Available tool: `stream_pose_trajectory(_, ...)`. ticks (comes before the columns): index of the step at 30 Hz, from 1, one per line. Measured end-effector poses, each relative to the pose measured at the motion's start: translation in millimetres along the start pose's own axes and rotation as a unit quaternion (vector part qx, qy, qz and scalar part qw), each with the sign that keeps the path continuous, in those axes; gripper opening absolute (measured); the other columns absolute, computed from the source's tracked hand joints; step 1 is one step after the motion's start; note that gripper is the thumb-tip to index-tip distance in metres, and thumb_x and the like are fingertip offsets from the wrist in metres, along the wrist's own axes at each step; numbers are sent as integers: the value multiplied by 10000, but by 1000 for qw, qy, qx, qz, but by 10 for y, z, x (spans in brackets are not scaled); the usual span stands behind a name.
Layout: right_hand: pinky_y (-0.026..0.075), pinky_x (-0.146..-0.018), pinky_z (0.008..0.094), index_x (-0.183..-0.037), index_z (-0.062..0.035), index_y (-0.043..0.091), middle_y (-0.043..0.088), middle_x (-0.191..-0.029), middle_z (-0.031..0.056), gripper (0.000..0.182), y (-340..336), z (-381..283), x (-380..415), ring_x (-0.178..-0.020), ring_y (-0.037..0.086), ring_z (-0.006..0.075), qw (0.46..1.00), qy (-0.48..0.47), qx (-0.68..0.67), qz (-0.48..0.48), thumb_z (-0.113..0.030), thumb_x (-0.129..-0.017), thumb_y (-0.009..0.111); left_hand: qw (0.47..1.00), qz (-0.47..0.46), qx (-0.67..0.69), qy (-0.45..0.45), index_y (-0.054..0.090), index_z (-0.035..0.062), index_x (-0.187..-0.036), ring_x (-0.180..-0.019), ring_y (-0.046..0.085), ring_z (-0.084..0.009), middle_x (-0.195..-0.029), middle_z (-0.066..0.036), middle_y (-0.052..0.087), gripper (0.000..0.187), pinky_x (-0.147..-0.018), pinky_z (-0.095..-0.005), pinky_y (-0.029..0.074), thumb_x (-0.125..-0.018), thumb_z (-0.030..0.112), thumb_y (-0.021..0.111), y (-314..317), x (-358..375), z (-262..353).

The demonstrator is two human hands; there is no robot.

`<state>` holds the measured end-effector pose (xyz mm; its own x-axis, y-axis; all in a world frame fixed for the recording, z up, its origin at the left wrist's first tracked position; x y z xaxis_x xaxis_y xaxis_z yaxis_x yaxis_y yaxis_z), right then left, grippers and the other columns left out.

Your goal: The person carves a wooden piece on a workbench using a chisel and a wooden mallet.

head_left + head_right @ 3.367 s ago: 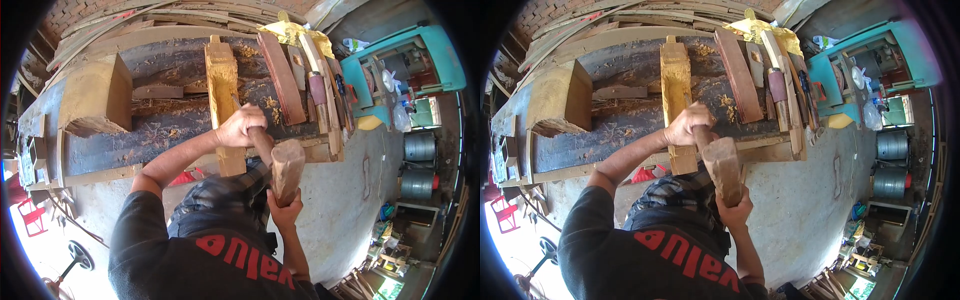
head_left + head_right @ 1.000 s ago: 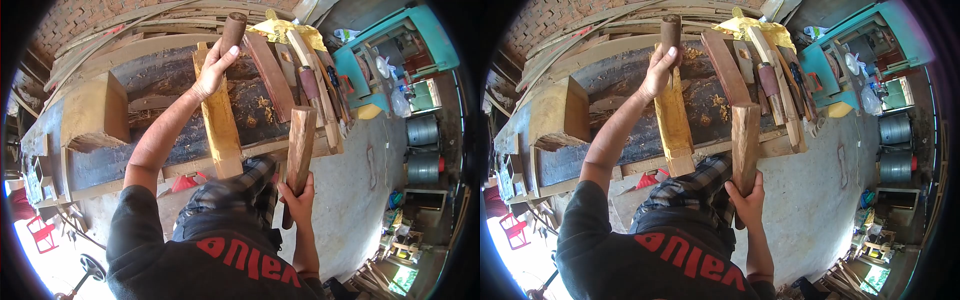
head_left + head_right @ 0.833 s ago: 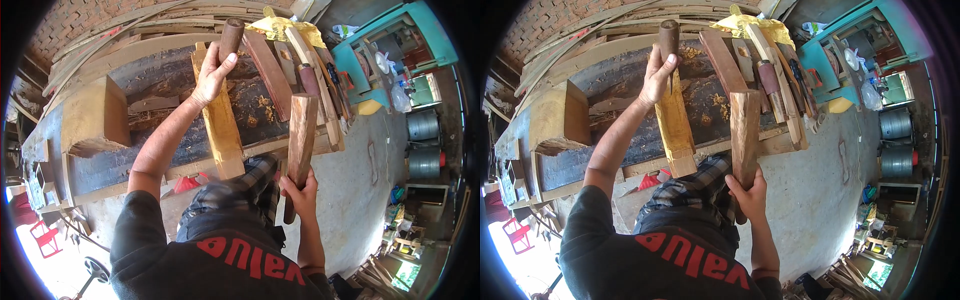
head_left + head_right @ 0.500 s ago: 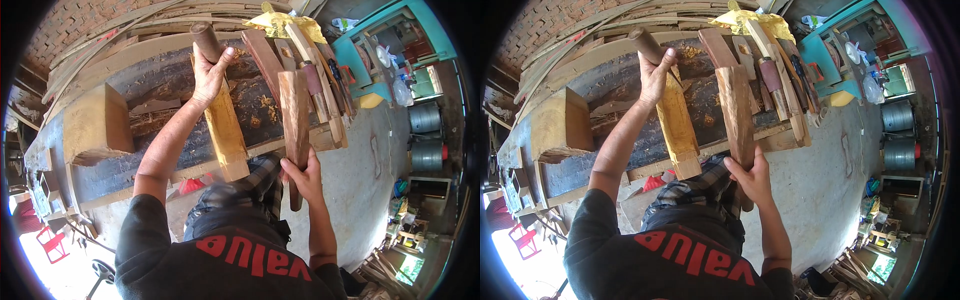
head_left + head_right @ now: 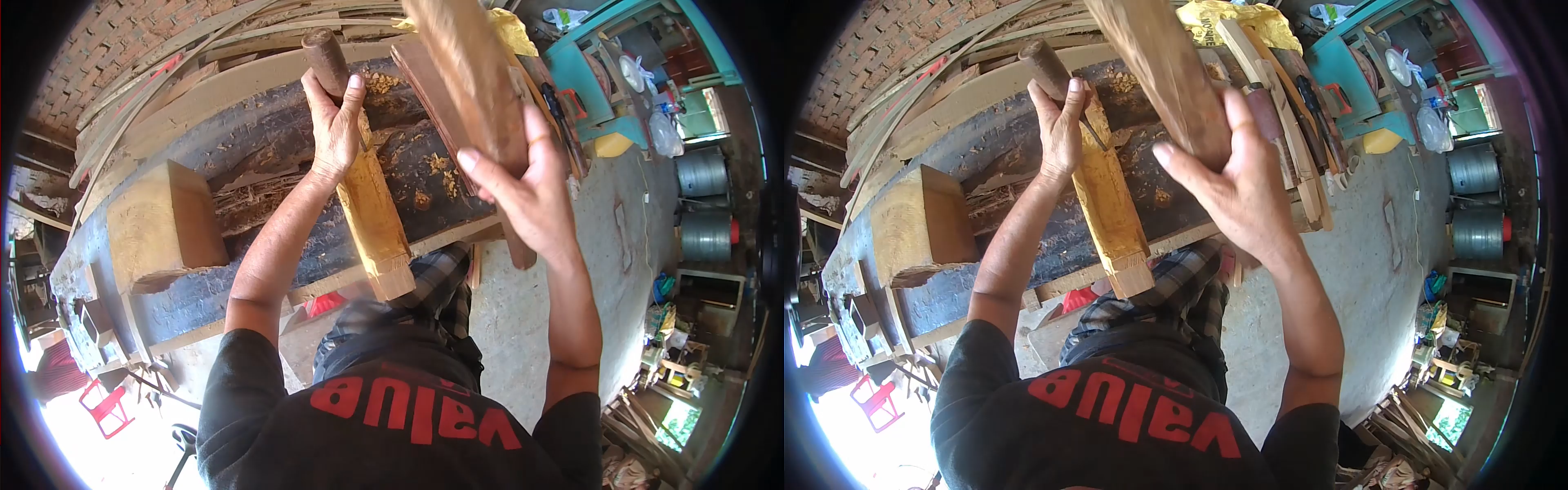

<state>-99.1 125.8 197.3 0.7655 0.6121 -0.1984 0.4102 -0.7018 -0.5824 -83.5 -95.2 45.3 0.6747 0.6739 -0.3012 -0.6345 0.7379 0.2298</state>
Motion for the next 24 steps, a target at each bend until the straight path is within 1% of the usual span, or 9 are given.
stream_pose_trajectory(3,520,-761,382,-1285,91,425,642,-969,196,675,40,-126,-259,-794,639,270,998,-53,-18,32,-277,-835,768,999,-24,-34,-10,323,85,-1252,-1000,479,-177,-1102,-97,465,438,-887,-365,442,-984,302,594,6,-50,-43)
stream_pose_trajectory(6,551,-603,326,-1397,85,356,654,-937,241,714,101,-27,-408,-705,647,220,984,36,124,-125,-223,-867,722,998,-15,-61,-28,330,75,-1225,-964,501,-181,-1064,-99,488,421,-848,-365,464,-964,229,622,5,-189,-137)
stream_pose_trajectory(7,536,-800,354,-1456,117,263,648,-1103,230,873,20,-143,-528,-922,656,234,932,246,80,-255,-271,-846,751,997,-1,-59,-50,332,69,-1215,-943,513,-185,-1045,-101,499,420,-830,-366,472,-951,191,636,-5,-265,-223)
stream_pose_trajectory(10,484,-940,385,-1414,135,330,628,-1183,263,844,-86,-105,-592,-1058,643,297,944,110,218,-224,-281,-828,772,994,-40,-23,-95,324,62,-1201,-939,533,-159,-1055,-104,516,429,-790,-296,492,-922,92,648,-94,-417,-245)
stream_pose_trajectory(12,576,-717,383,-1285,63,461,683,-972,236,587,-149,-203,-557,-780,694,273,960,32,207,-187,-216,-851,741,992,-71,-30,-103,313,80,-1206,-961,536,-160,-1072,-105,512,423,-808,-295,496,-932,87,634,-63,-428,-215)
stream_pose_trajectory(17,557,-781,399,-1214,20,514,690,-997,206,516,-217,-371,-639,-849,702,261,992,-41,71,-94,-241,-842,756,987,-96,-111,-59,318,93,-1210,-921,534,-151,-994,-75,500,396,-798,-323,480,-955,131,618,206,-337,-38)
stream_pose_trajectory(20,544,-690,232,-1261,-9,507,680,-1036,61,477,-291,-412,-774,-878,671,110,991,-123,24,-53,-149,-869,741,988,-99,-92,-79,333,89,-1218,-912,545,-138,-970,-69,506,393,-784,-321,487,-954,132,622,252,-315,-11)
stream_pose_trajectory(23,539,-606,219,-1230,0,509,682,-1041,63,457,-250,-396,-831,-812,678,111,989,-145,-5,10,-160,-870,741,989,-80,-98,-76,336,89,-1224,-918,546,-138,-970,-68,508,395,-790,-316,487,-953,127,621,268,-287,36)
stream_pose_trajectory(24,551,-812,394,-1299,14,467,685,-1052,196,566,-215,-304,-841,-902,695,278,990,-133,50,7,-231,-863,732,989,-69,-107,-75,338,87,-1224,-931,546,-140,-971,-69,509,394,-800,-315,485,-951,123,620,263,-294,52)
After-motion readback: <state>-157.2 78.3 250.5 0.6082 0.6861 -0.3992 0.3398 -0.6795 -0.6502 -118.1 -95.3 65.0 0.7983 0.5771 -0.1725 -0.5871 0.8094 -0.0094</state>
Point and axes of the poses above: each hand's wrist, its own x-axis away from the middle knuckle, its own y-axis out of the palm, z = x × y, the point moved 1 cm from there along -x, towards the middle knuckle
